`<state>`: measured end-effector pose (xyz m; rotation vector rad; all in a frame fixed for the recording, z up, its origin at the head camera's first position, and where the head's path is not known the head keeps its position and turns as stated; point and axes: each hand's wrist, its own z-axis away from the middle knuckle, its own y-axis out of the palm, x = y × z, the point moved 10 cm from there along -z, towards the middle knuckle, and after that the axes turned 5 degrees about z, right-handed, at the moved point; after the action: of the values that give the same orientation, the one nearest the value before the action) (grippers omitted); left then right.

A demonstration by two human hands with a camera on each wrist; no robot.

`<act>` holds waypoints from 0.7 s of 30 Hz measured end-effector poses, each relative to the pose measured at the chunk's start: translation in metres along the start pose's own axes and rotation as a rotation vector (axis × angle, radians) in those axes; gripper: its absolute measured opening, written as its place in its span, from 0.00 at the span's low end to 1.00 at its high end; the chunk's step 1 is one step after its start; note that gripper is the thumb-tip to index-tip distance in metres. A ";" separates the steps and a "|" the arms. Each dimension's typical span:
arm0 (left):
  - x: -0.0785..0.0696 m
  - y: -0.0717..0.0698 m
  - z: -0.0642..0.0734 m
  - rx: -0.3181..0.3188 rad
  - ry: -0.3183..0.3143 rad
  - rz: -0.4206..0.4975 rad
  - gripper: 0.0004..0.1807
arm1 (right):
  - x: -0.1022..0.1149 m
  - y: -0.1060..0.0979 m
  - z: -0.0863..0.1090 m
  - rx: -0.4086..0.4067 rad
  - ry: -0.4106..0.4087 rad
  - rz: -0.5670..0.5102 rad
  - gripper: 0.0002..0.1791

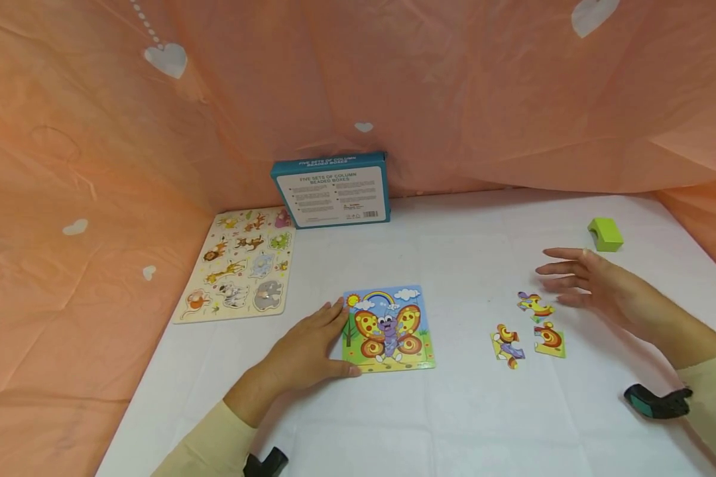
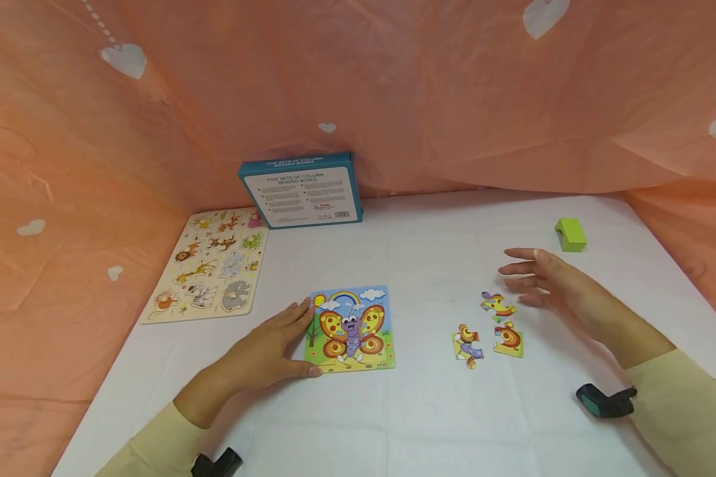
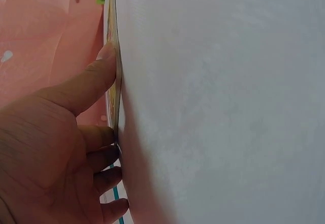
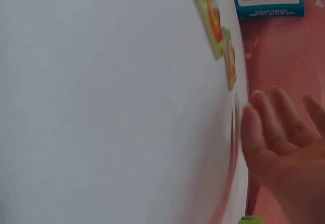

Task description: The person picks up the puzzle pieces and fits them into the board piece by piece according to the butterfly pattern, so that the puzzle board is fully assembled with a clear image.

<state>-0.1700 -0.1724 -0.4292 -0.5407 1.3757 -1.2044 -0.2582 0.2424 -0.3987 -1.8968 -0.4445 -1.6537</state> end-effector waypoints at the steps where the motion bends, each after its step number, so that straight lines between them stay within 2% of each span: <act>1: 0.000 0.000 0.000 0.001 0.000 -0.001 0.59 | -0.004 0.001 0.001 0.005 0.031 0.056 0.29; 4: 0.000 0.000 0.001 0.001 0.001 -0.003 0.59 | -0.018 0.002 0.005 0.006 0.163 0.254 0.28; 8: 0.000 0.000 0.001 0.002 0.001 -0.003 0.59 | -0.024 0.005 0.006 -0.002 0.243 0.481 0.36; 11: 0.000 0.000 0.001 0.003 -0.001 -0.002 0.59 | -0.021 0.009 0.002 -0.017 0.200 0.619 0.39; 13: 0.000 0.000 0.001 0.002 0.000 0.001 0.59 | -0.019 0.011 -0.001 -0.025 0.192 0.703 0.36; 16: -0.001 0.000 0.002 0.000 0.002 0.004 0.59 | -0.018 0.013 -0.005 -0.023 0.204 0.777 0.32; 21: -0.001 0.000 0.002 0.001 0.005 0.001 0.59 | -0.018 0.015 -0.009 -0.017 0.238 0.809 0.26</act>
<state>-0.1683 -0.1720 -0.4279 -0.5362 1.3794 -1.2067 -0.2594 0.2277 -0.4186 -1.5453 0.3969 -1.2838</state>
